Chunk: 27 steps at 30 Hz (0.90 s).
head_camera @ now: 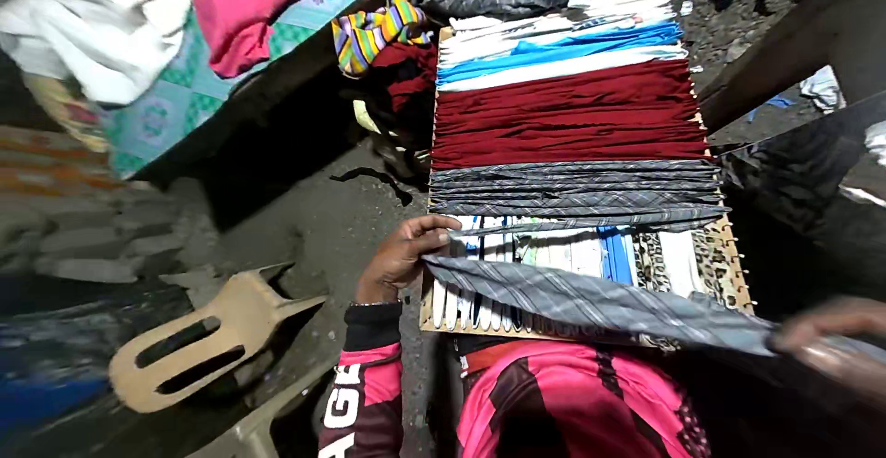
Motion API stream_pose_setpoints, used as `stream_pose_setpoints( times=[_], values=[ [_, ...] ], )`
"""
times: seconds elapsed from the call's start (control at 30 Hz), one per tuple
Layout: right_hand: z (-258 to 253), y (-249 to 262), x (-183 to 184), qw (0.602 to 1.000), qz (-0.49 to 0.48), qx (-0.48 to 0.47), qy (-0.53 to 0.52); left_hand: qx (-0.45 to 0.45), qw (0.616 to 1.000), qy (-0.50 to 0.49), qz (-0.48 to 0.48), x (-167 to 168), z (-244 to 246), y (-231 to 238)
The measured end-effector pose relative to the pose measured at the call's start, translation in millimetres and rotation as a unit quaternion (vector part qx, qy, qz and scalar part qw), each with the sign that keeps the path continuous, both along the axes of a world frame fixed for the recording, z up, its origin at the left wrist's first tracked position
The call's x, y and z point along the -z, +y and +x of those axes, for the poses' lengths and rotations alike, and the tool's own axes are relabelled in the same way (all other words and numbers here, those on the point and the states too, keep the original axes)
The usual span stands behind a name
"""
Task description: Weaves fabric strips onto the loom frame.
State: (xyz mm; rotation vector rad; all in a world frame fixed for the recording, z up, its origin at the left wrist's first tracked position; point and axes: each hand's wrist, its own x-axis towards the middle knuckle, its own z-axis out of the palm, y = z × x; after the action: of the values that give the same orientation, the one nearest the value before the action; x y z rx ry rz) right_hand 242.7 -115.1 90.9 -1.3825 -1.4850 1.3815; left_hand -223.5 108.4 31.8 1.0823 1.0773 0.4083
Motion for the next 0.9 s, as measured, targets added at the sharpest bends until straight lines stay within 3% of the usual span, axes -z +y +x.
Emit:
stream_pose_setpoints(
  times=[0.13,0.27,0.37,0.57,0.77,0.9],
  values=[
    [-59.1,31.4,40.8,0.998,0.01,0.027,-0.05,-0.061,0.99,0.107,0.067,2.4,-17.8,13.0],
    [-84.3,39.5,60.9,0.996,-0.011,0.015,-0.085,-0.091,0.937,0.29,0.171,31.6,-17.2,24.7],
    [-87.0,40.0,65.5,0.994,-0.015,0.035,-0.1,-0.089,0.903,0.352,0.23,46.4,-6.4,31.5],
    [-83.6,46.5,71.5,0.991,-0.008,0.08,-0.104,-0.151,0.887,0.335,0.28,65.6,-0.9,40.0],
    [-67.5,49.8,90.0,0.967,-0.01,0.083,-0.239,-0.127,0.884,0.333,0.303,69.0,0.2,19.4],
    [-56.9,40.4,96.7,0.963,-0.053,0.08,-0.253,-0.125,0.88,0.337,0.311,73.9,0.0,21.3]
  ],
)
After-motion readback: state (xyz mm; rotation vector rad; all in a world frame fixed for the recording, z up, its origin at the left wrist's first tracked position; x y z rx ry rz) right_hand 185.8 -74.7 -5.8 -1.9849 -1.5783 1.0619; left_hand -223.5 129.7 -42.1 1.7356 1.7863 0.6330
